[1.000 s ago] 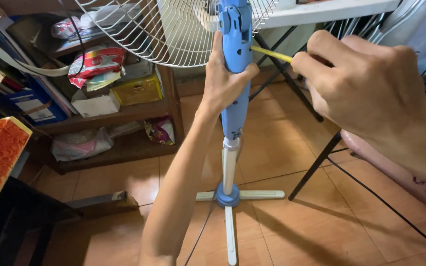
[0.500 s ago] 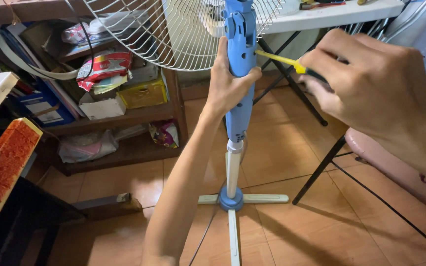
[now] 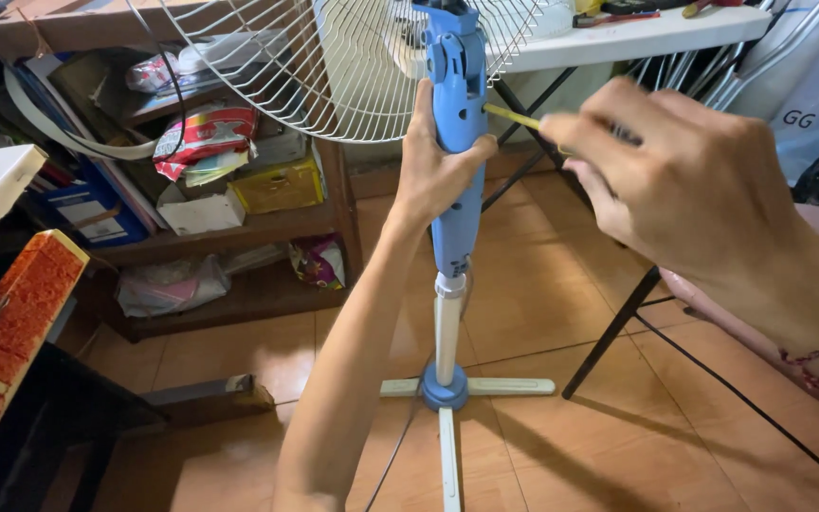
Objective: Disassembling and cleaning an electric fan using a screwdriver and a cloth
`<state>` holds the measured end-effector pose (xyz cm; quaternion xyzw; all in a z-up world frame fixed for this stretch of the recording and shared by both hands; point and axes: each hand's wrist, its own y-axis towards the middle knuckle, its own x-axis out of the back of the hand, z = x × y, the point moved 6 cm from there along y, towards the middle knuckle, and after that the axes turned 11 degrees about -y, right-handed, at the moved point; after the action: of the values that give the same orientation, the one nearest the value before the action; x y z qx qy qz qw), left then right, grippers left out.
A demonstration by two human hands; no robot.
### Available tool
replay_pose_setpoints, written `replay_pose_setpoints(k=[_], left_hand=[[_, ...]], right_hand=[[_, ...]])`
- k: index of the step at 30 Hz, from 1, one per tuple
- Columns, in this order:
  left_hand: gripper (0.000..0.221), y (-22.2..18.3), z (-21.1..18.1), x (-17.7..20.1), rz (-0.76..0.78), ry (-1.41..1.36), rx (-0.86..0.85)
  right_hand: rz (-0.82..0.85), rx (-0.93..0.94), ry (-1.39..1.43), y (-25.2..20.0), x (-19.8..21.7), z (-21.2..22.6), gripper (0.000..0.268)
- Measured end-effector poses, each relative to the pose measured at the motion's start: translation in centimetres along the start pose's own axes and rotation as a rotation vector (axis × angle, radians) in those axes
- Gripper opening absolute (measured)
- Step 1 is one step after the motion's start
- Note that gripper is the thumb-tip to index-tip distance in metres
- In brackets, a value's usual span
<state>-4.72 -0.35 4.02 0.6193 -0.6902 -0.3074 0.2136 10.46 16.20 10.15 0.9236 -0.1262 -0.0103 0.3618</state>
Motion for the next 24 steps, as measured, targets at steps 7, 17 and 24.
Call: replay_pose_setpoints(k=[7, 17, 24], left_hand=[[0.035, 0.0, -0.1, -0.3, -0.016, 0.007, 0.004], [0.034, -0.1, -0.3, -0.2, -0.017, -0.007, -0.002], [0.034, -0.1, -0.4, -0.3, -0.021, 0.004, 0.011]], right_hand=[[0.208, -0.141, 0.028, -1.4, -2.6, -1.1, 0.038], [0.005, -0.019, -0.091, -0.1, -0.5, -0.8, 0.034], [0.137, -0.168, 0.117, -0.8, -1.7, -1.0, 0.028]])
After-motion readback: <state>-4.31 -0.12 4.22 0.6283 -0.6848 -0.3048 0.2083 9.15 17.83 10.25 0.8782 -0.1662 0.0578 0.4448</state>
